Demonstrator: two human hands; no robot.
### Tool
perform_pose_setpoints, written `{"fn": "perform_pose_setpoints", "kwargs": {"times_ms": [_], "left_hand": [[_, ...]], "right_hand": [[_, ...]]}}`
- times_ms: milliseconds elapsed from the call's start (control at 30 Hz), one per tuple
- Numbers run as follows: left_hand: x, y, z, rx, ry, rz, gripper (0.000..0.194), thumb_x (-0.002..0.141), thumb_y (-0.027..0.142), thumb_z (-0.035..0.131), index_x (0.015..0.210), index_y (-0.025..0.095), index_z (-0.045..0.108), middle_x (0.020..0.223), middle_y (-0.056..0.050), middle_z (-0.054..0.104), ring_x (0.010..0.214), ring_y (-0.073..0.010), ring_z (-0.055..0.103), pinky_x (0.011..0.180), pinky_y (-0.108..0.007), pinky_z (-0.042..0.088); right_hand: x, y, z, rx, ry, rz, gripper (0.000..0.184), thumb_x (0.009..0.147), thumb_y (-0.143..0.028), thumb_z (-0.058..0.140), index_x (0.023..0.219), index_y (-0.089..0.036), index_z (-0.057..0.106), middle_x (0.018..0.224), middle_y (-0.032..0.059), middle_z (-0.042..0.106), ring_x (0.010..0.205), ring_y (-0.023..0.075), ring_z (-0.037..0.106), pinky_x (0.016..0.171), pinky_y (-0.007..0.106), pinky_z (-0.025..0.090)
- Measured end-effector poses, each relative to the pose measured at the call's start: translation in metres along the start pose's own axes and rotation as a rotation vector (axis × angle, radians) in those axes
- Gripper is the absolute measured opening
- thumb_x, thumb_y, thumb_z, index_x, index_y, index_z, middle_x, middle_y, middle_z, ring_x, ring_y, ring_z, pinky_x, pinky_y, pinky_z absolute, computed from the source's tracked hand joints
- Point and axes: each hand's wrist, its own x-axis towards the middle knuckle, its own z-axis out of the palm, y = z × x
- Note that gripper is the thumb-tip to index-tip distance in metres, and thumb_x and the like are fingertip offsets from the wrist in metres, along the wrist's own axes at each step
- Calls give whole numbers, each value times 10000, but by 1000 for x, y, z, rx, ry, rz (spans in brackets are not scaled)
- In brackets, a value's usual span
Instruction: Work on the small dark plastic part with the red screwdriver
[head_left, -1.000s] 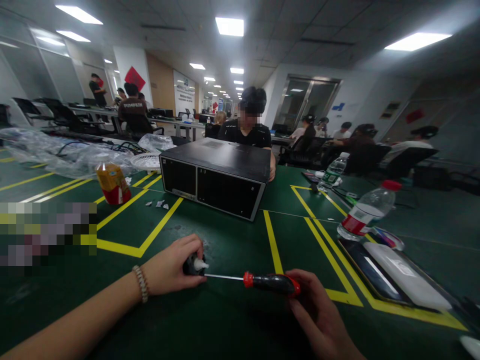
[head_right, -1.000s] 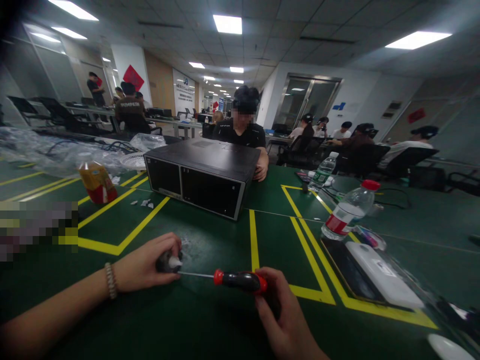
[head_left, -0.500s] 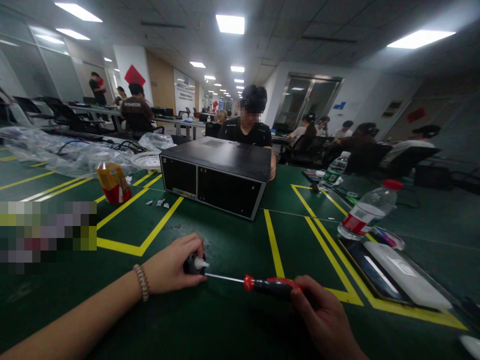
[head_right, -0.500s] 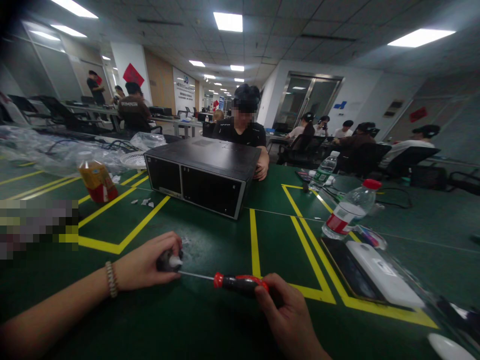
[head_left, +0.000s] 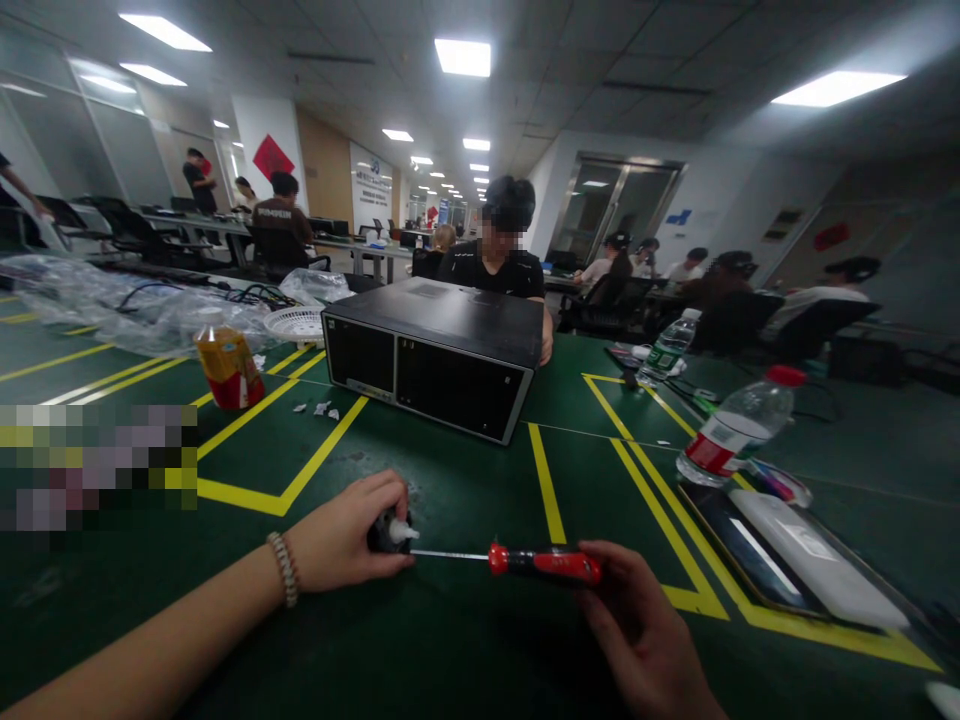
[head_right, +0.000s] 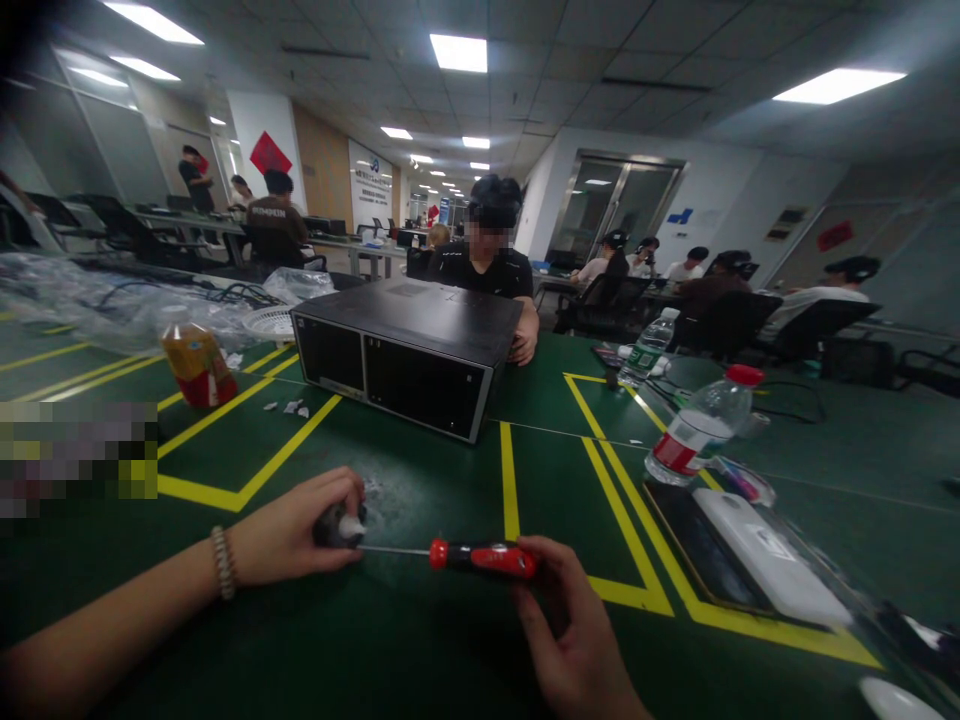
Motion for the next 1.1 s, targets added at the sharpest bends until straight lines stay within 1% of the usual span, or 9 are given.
{"fn": "perform_pose_setpoints", "kwargs": {"times_ms": [67, 167, 300, 433, 600, 767, 833, 1000, 1100], "left_hand": [[0, 0, 0, -5, 1, 3, 299, 810, 338, 780, 985, 211, 574, 1116, -68, 607, 1013, -268, 590, 878, -405, 486], [-1, -1, 1, -12, 3, 7, 291, 814, 339, 776, 983, 212, 577, 1109, -68, 607, 1008, -267, 588, 872, -404, 488], [-1, -1, 0, -20, -4, 7, 309, 812, 351, 781, 1002, 213, 580, 1126, -71, 603, 1007, -264, 589, 872, -405, 493], [-1, 0, 0, -20, -3, 7, 299, 814, 338, 777, 995, 213, 574, 1126, -69, 602, 1016, -263, 589, 885, -407, 495], [0, -1, 0, -20, 6, 10, 306, 806, 335, 783, 997, 217, 576, 1125, -67, 605, 1012, -265, 592, 871, -403, 496], [-1, 1, 0, -14, 12, 12, 290, 816, 320, 782, 988, 221, 570, 1118, -66, 609, 1010, -264, 592, 872, -402, 495], [-1, 0, 0, -14, 12, 16, 291, 819, 320, 780, 989, 222, 566, 1121, -65, 607, 1012, -262, 592, 872, -398, 495], [0, -1, 1, -9, 20, 33, 291, 812, 325, 776, 970, 219, 554, 1109, -65, 609, 1010, -263, 594, 873, -398, 489], [0, 0, 0, -11, 13, 22, 289, 815, 327, 774, 977, 219, 560, 1113, -66, 606, 1010, -263, 592, 874, -402, 490]], "right_hand": [[1, -3, 0, 13, -10, 26, 321, 951, -301, 651, 1266, -274, 604, 1121, 94, 747, 982, 283, 754, 820, 377, 650], [2, -8, -1, 33, -13, 61, 212, 975, -379, 633, 1144, -252, 645, 979, 78, 737, 796, 247, 732, 676, 340, 634], [4, -12, -3, 65, -58, -17, 258, 983, -482, 618, 920, -237, 671, 837, 45, 672, 697, 215, 670, 605, 315, 590], [3, -10, -2, 76, -51, 39, 247, 967, -486, 646, 1042, -250, 657, 913, 54, 693, 705, 214, 687, 595, 313, 598], [0, -6, 4, 77, 49, 85, 334, 945, -530, 659, 1157, -276, 615, 946, 58, 741, 740, 237, 737, 654, 348, 632], [2, -6, 1, 18, -9, 62, 287, 972, -534, 618, 1077, -276, 684, 705, 4, 694, 545, 199, 673, 486, 296, 568], [2, -6, -1, 12, -16, 50, 280, 981, -516, 609, 1070, -268, 703, 669, 0, 679, 518, 195, 658, 462, 292, 558], [0, -11, 1, -2, -32, 46, 336, 933, -429, 684, 1223, -262, 654, 966, 82, 781, 672, 232, 747, 579, 350, 634], [-1, -15, 4, 29, -9, 91, 351, 959, -464, 633, 1227, -239, 652, 831, 59, 764, 622, 223, 729, 562, 351, 618]]}}
